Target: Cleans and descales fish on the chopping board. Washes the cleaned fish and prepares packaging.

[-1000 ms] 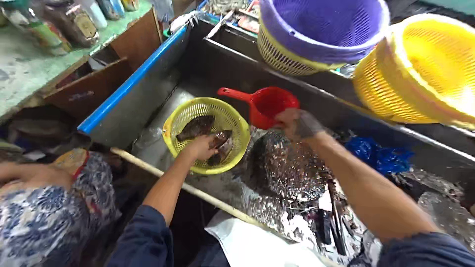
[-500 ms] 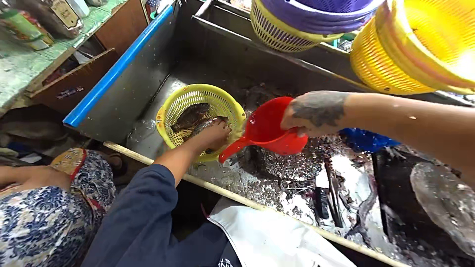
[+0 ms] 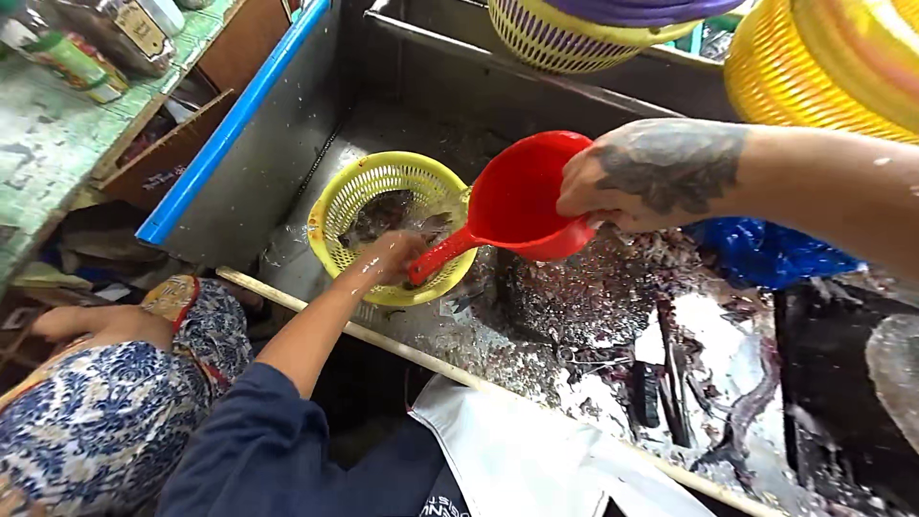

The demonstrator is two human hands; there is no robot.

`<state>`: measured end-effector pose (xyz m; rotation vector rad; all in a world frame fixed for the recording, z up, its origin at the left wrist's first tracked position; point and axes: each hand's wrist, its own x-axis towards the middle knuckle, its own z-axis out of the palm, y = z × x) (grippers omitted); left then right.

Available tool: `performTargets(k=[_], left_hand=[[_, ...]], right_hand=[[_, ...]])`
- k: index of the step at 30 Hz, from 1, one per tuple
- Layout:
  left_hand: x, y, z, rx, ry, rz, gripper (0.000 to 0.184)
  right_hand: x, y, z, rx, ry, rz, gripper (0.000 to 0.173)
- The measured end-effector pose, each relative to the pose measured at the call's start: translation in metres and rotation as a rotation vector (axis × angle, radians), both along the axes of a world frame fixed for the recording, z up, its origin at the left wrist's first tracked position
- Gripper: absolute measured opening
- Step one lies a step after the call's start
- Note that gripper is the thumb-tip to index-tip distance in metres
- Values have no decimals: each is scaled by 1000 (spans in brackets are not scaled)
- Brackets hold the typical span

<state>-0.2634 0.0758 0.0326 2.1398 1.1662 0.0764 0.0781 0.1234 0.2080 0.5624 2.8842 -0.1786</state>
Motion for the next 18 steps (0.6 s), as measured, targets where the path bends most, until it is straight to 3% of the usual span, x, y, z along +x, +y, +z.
performTargets(k=[3,4,7,10,12,15,18], left_hand=[[0,-44,-5,-157,140,-159,73],[8,-53,-1,-125,236,-181,72],[26,-42,-6,-18,295,-17,31],[47,-52,-24,-63,85,87,40],[58,-56,-20,-209,-70,-26,53],[55,-21,-26,-323,-257,-170,28],[76,18,-26,-213,-224,-158,20]], right_hand=[[-37,-32,64,-150,-497,-227,9],[-41,-36,71,-163,-541,-271,9],[-30,-35,67,-162,-492,-257,9],[-1,-33,35,-54,-294,-128,11],[28,-22,8,37,-75,-12,15],[19,-31,21,17,-184,-52,16],[-13,-45,47,-29,-398,-153,13]])
